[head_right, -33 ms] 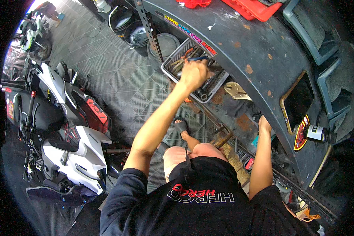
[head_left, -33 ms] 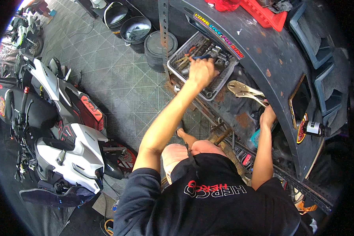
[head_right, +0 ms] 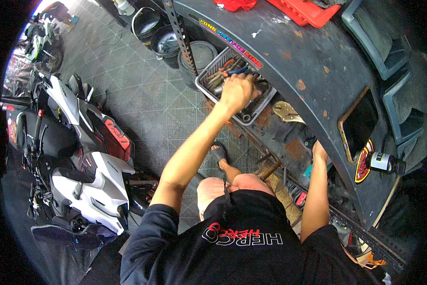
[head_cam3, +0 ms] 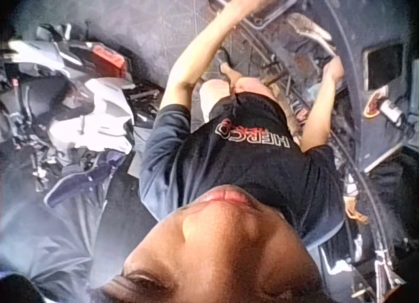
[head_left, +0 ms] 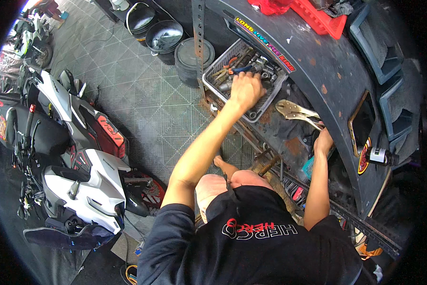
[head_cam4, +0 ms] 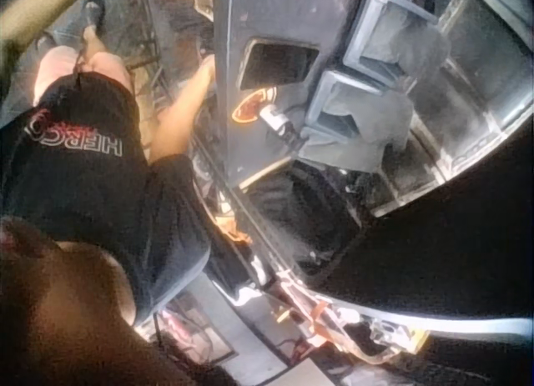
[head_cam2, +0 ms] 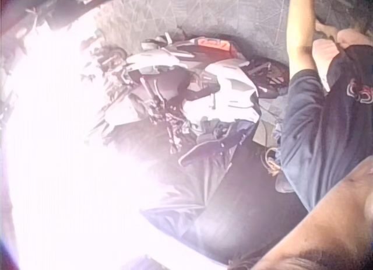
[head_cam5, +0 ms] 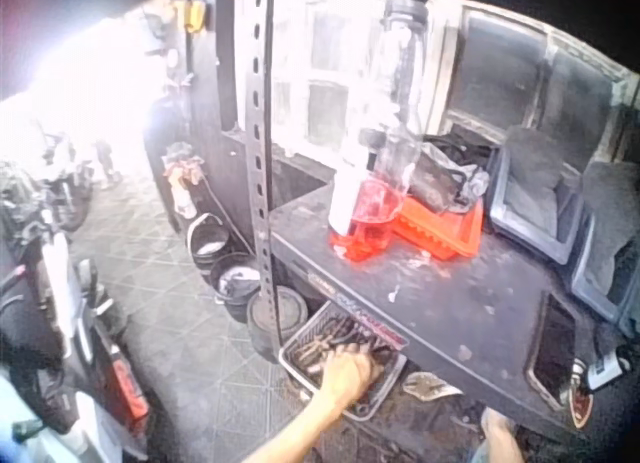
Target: The person installs a mounting bracket and windscreen onto the front of a motorcycle by hand and using pliers to tighten the hardware.
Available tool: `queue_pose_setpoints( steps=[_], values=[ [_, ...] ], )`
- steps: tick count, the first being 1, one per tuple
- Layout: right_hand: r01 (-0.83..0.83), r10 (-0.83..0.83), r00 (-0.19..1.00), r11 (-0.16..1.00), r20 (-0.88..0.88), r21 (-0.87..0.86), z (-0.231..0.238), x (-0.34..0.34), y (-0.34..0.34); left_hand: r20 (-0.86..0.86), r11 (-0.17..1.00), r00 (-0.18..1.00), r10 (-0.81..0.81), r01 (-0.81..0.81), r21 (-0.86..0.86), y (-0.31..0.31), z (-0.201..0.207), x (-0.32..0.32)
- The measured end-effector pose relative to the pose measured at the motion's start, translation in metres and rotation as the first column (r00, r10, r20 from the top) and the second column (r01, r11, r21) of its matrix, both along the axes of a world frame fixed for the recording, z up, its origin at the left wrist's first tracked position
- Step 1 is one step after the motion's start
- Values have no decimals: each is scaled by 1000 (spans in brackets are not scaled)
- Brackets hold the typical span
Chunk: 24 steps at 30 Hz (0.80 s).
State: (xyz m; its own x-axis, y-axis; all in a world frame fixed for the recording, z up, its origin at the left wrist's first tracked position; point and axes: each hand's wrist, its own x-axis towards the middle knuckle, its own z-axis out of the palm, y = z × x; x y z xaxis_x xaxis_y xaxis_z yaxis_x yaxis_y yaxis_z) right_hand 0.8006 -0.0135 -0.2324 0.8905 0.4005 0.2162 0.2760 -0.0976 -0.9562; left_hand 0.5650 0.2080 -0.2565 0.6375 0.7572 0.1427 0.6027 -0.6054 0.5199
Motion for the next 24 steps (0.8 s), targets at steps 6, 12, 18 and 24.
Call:
queue_pose_setpoints(
  steps=[6, 12, 18, 24],
  values=[
    [30, -34, 991, 999, -131, -30, -16, 3, -17, 264, 993, 961, 87, -104, 52, 7, -18, 25],
    [120, -53, 922, 981, -383, 153, -6, -25, 6, -341, 993, 940, -18, 57, 104, 65, -61, 61],
    [146, 24, 832, 954, -555, 260, 22, -48, 25, 279, 994, 960, -28, -3, 113, 63, -63, 35],
    [106, 31, 870, 963, -492, 247, 17, -40, 35, 509, 988, 850, -132, 73, 133, 17, 43, -40]
  ],
)
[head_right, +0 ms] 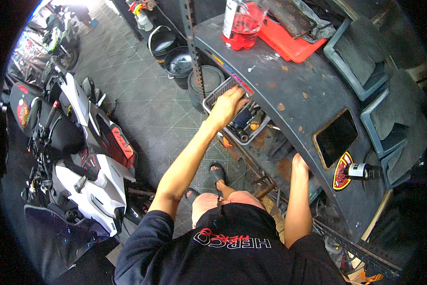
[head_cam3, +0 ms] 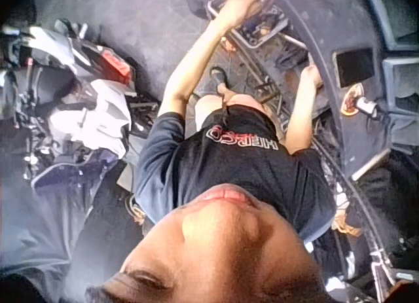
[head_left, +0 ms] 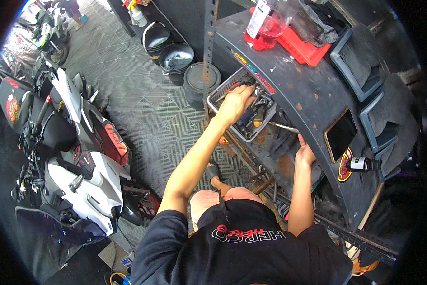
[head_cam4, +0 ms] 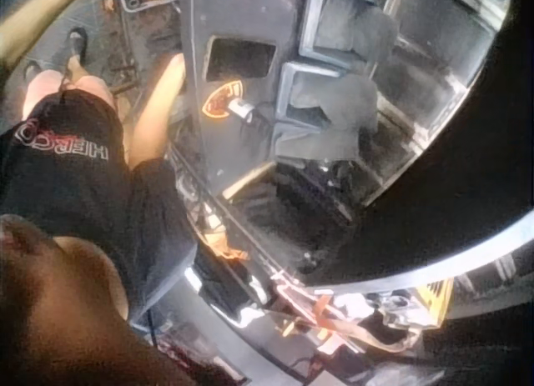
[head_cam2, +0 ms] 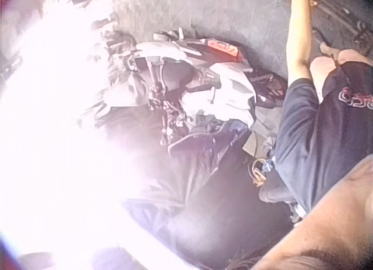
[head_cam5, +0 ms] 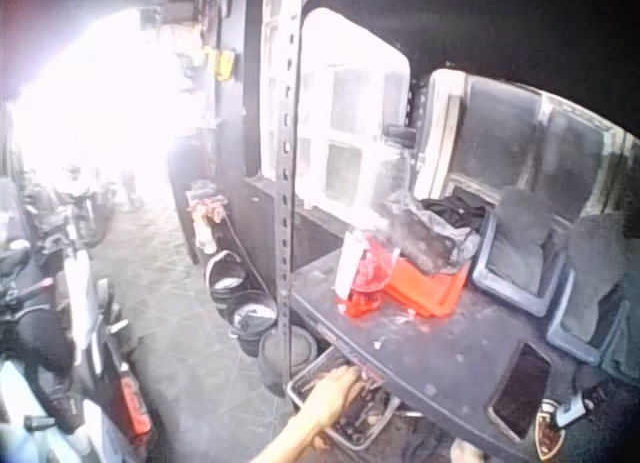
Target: The person installs a mounting bracket and windscreen onto the front of a motorcycle by hand and using pliers to tighten the hardware.
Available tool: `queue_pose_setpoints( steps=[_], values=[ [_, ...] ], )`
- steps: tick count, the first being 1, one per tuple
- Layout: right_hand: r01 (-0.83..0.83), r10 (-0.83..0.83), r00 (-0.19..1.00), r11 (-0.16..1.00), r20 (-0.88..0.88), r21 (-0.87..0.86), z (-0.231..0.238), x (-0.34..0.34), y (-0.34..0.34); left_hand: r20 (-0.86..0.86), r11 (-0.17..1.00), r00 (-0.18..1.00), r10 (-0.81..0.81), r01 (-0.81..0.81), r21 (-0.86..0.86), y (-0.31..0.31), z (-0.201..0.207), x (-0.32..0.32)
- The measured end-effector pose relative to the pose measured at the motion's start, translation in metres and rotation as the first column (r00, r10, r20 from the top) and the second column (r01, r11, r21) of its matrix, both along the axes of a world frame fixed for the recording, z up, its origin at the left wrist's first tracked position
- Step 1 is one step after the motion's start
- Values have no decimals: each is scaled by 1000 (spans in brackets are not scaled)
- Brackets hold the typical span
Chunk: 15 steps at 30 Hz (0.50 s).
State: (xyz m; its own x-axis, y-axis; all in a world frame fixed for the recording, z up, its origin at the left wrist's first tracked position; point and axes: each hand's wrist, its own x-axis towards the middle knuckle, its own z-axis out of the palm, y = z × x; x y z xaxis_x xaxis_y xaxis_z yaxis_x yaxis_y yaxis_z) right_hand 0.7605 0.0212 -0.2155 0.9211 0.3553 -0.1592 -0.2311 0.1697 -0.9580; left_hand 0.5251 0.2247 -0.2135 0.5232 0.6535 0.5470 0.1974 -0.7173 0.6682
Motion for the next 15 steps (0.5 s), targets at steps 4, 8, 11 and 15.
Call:
queue_pose_setpoints(
  steps=[4, 8, 11, 15],
  values=[
    [-30, 24, 991, 998, 131, 47, -4, -5, 14, 158, 992, 987, 4, 16, -127, -36, 44, -36],
    [-63, 140, 853, 984, 502, -168, -16, 1, 26, 224, 869, 974, -38, 143, -473, -73, 66, -70],
    [-18, 268, 723, 929, 637, -370, -9, -2, 33, 443, 703, 894, -74, 362, -612, -100, 77, -87],
    [-182, 253, 815, 966, 522, -184, -15, 3, 49, 576, 608, 815, -63, 489, -626, -131, 92, -108]
  ],
)
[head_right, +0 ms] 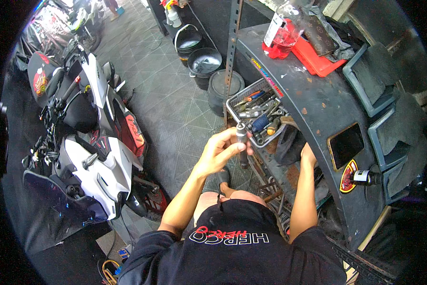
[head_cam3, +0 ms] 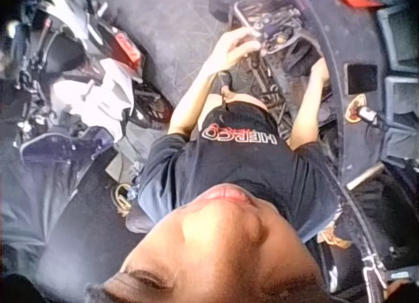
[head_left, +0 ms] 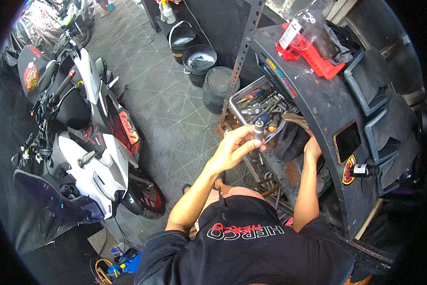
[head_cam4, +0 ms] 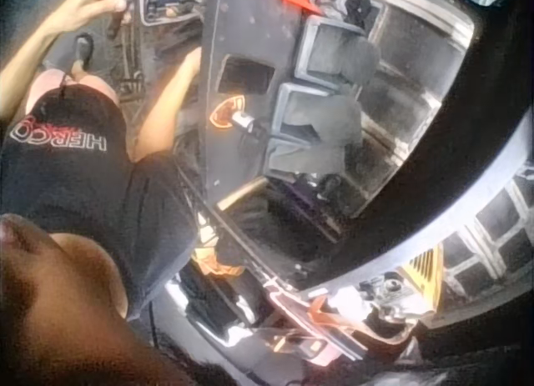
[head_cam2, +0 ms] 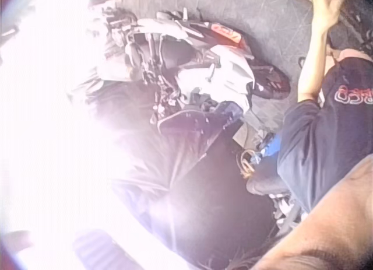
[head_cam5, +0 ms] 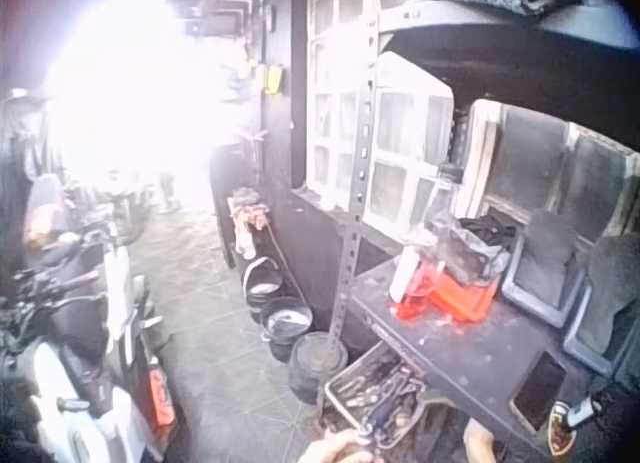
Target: The person installs a mounting bracket and windscreen onto the front of a motorcycle by hand and using pliers to tighten the hardware.
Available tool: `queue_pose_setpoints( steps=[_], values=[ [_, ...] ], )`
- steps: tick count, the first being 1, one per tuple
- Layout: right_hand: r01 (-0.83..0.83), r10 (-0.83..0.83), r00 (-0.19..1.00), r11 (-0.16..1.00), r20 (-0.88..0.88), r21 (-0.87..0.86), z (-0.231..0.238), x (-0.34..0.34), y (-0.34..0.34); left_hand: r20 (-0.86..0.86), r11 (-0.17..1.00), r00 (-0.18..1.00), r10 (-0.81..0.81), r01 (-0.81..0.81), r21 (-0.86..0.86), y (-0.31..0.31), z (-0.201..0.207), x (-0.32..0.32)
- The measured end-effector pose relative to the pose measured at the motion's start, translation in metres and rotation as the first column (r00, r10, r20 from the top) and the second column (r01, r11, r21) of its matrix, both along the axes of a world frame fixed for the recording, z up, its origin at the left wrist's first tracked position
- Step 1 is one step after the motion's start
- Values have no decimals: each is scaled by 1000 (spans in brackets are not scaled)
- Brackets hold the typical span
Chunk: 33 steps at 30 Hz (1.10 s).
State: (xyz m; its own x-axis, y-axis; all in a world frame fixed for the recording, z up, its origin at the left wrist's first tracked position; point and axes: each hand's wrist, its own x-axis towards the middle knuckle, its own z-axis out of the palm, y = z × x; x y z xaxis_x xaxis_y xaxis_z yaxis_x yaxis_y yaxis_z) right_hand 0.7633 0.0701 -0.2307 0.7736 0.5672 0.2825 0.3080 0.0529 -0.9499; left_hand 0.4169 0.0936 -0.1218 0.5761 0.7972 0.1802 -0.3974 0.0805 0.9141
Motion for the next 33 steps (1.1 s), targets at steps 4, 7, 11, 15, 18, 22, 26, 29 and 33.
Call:
queue_pose_setpoints(
  steps=[4, 7, 11, 15, 18, 22, 26, 29, 33],
  values=[
    [-170, 260, 920, 939, -294, 298, 4, -15, 45, 132, 994, 991, 8, 7, -110, -23, 5, -15],
    [-185, 342, 773, 927, -535, 326, -7, -16, 67, 213, 934, 975, 66, 15, -358, -35, 6, -17],
    [-337, 262, 858, 936, -442, -99, -32, -18, 43, 234, 877, 948, 214, -80, -474, -44, 6, -22],
    [-385, 329, 921, 847, -206, -367, 22, -84, -17, 96, 856, 928, 359, -287, -430, -57, 5, -41],
    [-809, 700, 551, 581, -454, -88, 88, -178, -76, 38, 860, 914, 403, -364, -358, -65, 5, -48],
    [-874, 798, 485, 432, -358, -222, 101, -279, -140, 9, 909, 950, 313, -296, -294, -84, 10, -69],
    [-855, 648, 156, 467, -745, 227, 125, -331, -177, 630, 864, 768, -112, 389, -319, -104, 39, -138],
    [-857, 737, -32, 327, -675, 397, 147, -350, -206, 693, 824, 706, -146, 474, -310, -124, 63, -190],
    [-925, 828, 12, 223, -561, 309, 158, -392, -228, 773, 843, 623, -120, 476, -252, -163, 74, -243]
  ],
)
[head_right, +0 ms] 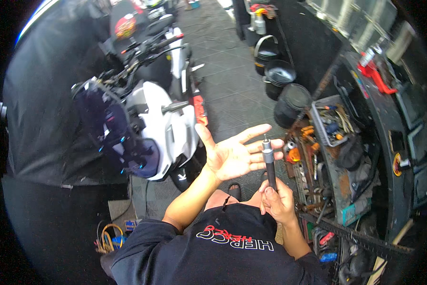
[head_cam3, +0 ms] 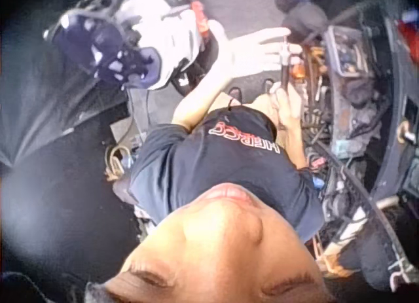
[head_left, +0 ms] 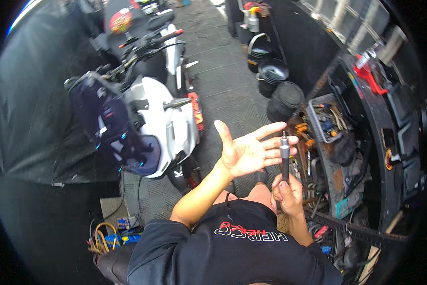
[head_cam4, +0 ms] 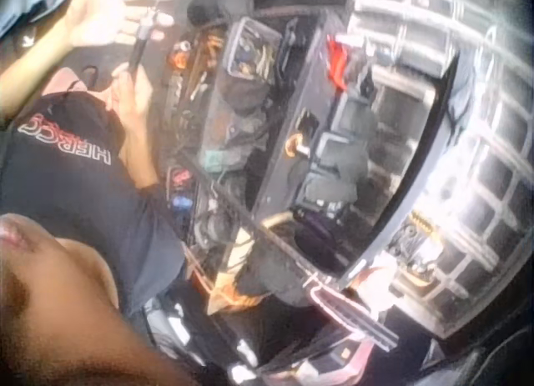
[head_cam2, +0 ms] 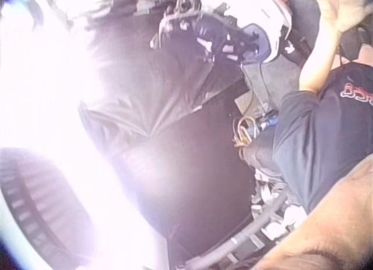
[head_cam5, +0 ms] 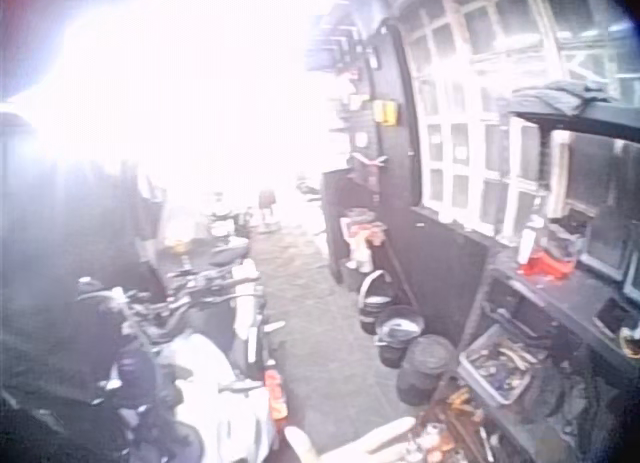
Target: The person installs a mounting bracket and windscreen onto the front of a motorcycle by hand and using pliers to tighten the hardware.
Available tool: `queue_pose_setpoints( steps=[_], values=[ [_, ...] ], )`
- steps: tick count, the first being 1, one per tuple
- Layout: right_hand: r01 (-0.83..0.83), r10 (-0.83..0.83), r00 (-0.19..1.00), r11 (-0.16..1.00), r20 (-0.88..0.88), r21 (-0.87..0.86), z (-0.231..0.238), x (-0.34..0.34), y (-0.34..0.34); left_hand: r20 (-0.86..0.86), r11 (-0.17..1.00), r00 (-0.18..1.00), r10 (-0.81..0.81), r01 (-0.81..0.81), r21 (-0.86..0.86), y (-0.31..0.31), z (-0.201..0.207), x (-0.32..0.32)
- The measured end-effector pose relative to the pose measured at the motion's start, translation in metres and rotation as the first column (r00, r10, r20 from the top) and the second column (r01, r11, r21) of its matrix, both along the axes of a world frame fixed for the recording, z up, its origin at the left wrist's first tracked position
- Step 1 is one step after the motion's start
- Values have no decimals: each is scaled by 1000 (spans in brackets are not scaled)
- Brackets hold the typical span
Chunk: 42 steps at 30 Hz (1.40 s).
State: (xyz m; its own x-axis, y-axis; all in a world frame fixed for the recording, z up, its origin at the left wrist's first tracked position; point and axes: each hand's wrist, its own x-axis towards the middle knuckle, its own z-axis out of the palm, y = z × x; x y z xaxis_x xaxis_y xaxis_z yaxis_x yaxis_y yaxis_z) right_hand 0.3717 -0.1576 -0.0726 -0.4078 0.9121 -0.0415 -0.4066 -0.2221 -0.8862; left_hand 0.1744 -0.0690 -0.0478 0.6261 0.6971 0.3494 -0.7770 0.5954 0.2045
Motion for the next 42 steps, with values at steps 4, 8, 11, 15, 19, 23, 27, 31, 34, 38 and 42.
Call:
queue_pose_setpoints(
  steps=[4, 8, 11, 15, 19, 23, 27, 31, 34, 38, 42],
  values=[
    [-119, 106, 985, 989, 135, 92, 1, -48, 1, -62, 977, 976, 211, -208, 52, -37, 2, -52],
    [-257, 238, 957, 960, 169, 107, -13, -82, 7, -259, 909, 871, 418, -404, 108, -62, -12, -92],
    [-352, 286, 884, 927, 370, 126, -24, -94, 19, -554, 737, 542, 632, -641, 214, -80, -35, -101],
    [-515, 293, 745, 824, 599, 236, -28, -116, 34, -676, 556, 352, 648, -825, 102, -110, -58, -116],
    [-501, 101, 741, 742, 664, 446, -37, -143, 21, -704, 479, 336, 626, -878, 6, -128, -77, -138],
    [-435, 6, 778, 727, 628, 531, -42, -171, 7, -718, 459, 391, 576, -882, -111, -143, -87, -163],
    [-424, -116, 776, 631, 620, 649, -54, -219, -9, -691, 452, 458, 559, -867, -210, -173, -103, -212],
    [-385, -211, 756, 623, 620, 681, -72, -274, -44, -627, 555, 615, 477, -765, -328, -193, -117, -278],
    [-423, -260, 604, 696, 753, 580, -66, -309, -78, -604, 720, 724, 333, -609, -333, -205, -140, -331],
    [-297, -373, 404, 810, 835, 505, -60, -353, -131, -496, 783, 851, 175, -426, -454, -207, -140, -361],
    [-180, -498, 234, 822, 835, 540, -50, -396, -153, -446, 816, 883, 144, -361, -452, -196, -131, -383]
  ],
)
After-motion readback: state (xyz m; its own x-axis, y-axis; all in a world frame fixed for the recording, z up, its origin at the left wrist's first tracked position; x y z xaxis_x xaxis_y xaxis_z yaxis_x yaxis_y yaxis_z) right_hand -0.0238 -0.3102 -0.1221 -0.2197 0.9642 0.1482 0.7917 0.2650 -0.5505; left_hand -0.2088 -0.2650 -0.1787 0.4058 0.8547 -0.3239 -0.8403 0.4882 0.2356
